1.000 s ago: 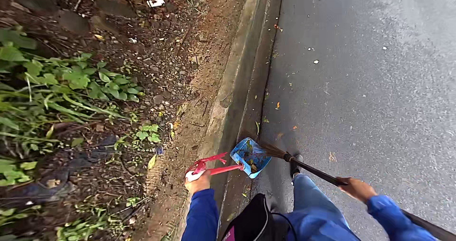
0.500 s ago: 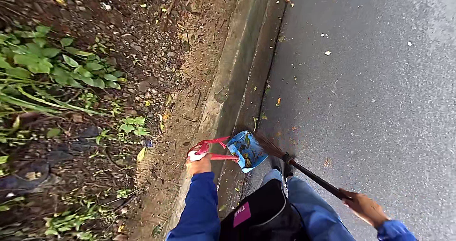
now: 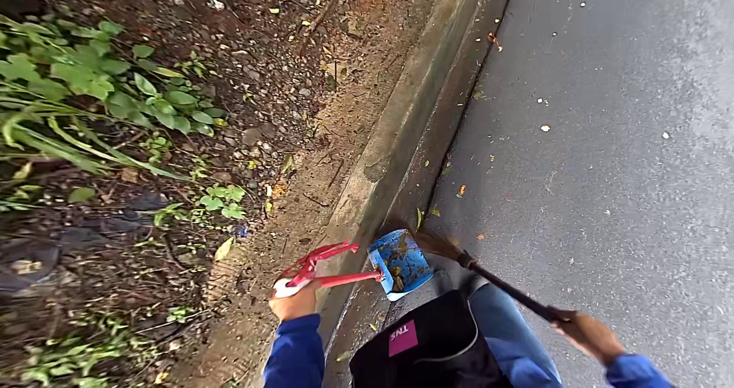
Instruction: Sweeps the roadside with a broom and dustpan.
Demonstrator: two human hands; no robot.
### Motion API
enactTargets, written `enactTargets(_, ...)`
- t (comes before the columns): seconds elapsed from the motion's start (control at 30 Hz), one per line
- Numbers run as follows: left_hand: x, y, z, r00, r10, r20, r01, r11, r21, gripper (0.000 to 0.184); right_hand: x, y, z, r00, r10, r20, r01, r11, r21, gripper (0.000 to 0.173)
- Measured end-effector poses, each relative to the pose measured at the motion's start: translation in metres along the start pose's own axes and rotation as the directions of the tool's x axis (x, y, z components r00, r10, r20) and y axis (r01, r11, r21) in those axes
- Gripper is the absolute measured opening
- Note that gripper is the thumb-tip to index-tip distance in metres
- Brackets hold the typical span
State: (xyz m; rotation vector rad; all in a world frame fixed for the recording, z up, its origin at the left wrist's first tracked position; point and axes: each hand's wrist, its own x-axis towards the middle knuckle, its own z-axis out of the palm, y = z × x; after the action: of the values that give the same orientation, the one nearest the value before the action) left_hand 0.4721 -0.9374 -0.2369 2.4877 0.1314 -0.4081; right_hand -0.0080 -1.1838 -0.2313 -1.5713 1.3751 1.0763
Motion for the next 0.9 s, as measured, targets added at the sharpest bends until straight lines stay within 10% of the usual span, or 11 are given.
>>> enactTargets(0.23, 0.008, -0.016, -0.017, 0.970, -0.186, -0.154, 0.153, 0.967, -0.203, 0.062, 0.000, -0.028, -0.104, 0.936, 0.115, -0.334, -0.167, 0.977, -0.132, 0.049)
enactTargets(0.43, 0.031, 0.019, 0.041, 0.964, -0.207, -0.168, 0.199, 0.978, -0.065, 0.059, 0.079, -0.108, -0.103, 0.997, -0.048, 0.059, 0.069, 0.897, -0.436, 0.047)
enactTargets(0.6, 0.057, 0.056, 0.062, 0.945, -0.246, -0.214, 0.264, 0.963, 0.056, 0.055, 0.095, -0.093, -0.223, 0.960, -0.224, 0.168, 0.271, 0.895, -0.356, 0.045)
enactTargets(0.77, 0.061, 0.077, 0.074, 0.907, -0.334, -0.256, 0.361, 0.930, 0.067, 0.054, 0.087, -0.082, -0.351, 0.966, -0.229, -0.118, 0.158, 0.889, -0.429, 0.045)
enactTargets(0.9, 0.060, 0.087, 0.082, 0.891, -0.367, -0.268, 0.386, 0.923, 0.018, 0.056, 0.140, -0.125, -0.359, 0.928, -0.114, -0.355, -0.073, 0.878, -0.473, 0.046)
